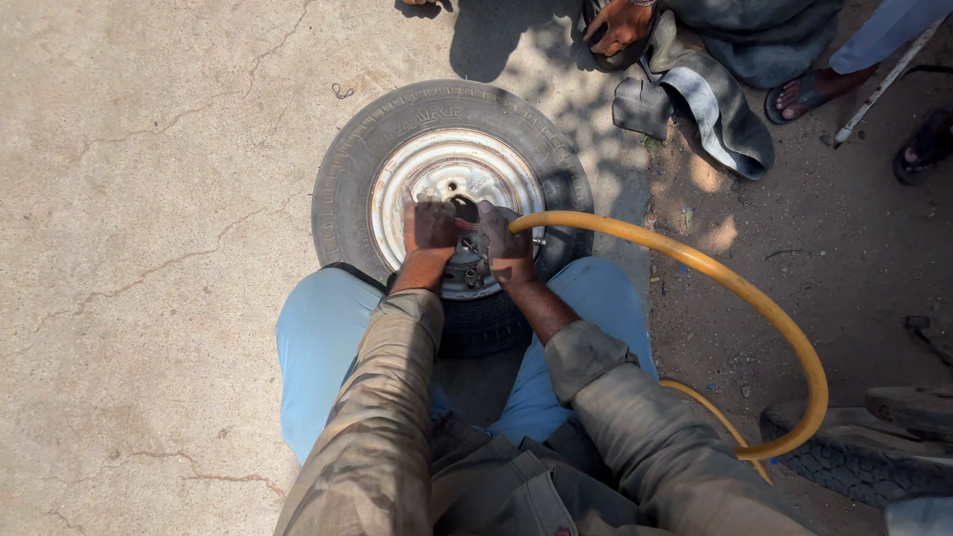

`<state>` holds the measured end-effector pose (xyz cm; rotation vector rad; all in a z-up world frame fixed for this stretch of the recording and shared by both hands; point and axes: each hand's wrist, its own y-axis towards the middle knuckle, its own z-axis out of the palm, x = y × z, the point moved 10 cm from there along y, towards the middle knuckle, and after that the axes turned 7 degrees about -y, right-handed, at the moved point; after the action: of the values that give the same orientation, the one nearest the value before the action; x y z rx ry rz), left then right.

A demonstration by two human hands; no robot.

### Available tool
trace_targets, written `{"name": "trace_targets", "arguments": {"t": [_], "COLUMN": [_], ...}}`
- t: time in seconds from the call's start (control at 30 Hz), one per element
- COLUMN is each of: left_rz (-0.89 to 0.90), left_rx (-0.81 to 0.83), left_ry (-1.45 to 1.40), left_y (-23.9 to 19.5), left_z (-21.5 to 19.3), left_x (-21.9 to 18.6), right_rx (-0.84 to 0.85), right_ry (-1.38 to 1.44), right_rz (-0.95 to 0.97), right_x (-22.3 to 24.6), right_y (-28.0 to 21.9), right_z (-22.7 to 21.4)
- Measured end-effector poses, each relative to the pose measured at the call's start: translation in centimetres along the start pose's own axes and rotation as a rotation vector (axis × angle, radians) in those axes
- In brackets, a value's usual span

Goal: The person sits on the ground and uses a yellow air hose with a pressure gauge to inflate a car tire. They attach the hose to the valve stem, monitor the pressure gauge, and adjust the connection to ensure the tire is filled with air.

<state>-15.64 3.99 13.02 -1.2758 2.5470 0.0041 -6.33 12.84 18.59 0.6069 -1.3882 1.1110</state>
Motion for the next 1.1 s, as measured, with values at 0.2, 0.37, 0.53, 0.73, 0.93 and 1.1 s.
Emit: {"name": "trace_targets", "arguments": {"t": [0.2, 0.37, 0.53, 0.73, 0.93, 1.1], "left_rz": [-0.154, 0.066, 0.295, -0.163, -0.398, -0.488], "left_rx": [-0.719, -1.133, -1.179, -0.629, -0.399, -0.096], "left_ry": [-0.256, -0.865, -0.596, -1.084, -1.053, -1.046], "left_y": [-4.4, -10.3, -12.8, -8.8, -8.9, -8.6], "left_z": [-16.5, -33.7, -41.1, -24.9, -6.8, 2.2], "left_x": [2.7, 0.1, -4.7, -0.8, 3.3, 4.1], "right_rx": [-0.006, 0.009, -0.02, -0.056, 0.006, -0.011], "right_ry": [-0.01, -0.117, -0.036, -0.067, 0.026, -0.024], "right_rz": [-0.002, 0.024, 0.037, -0.001, -0.017, -0.033], "right_x": [0.4, 0.2, 0.9, 0.3, -0.5, -0.2], "right_y": [-0.3, -1.1, -0.7, -0.4, -0.2, -0.2], "right_z": [0.2, 0.1, 0.5, -0.2, 0.0, -0.2]}}
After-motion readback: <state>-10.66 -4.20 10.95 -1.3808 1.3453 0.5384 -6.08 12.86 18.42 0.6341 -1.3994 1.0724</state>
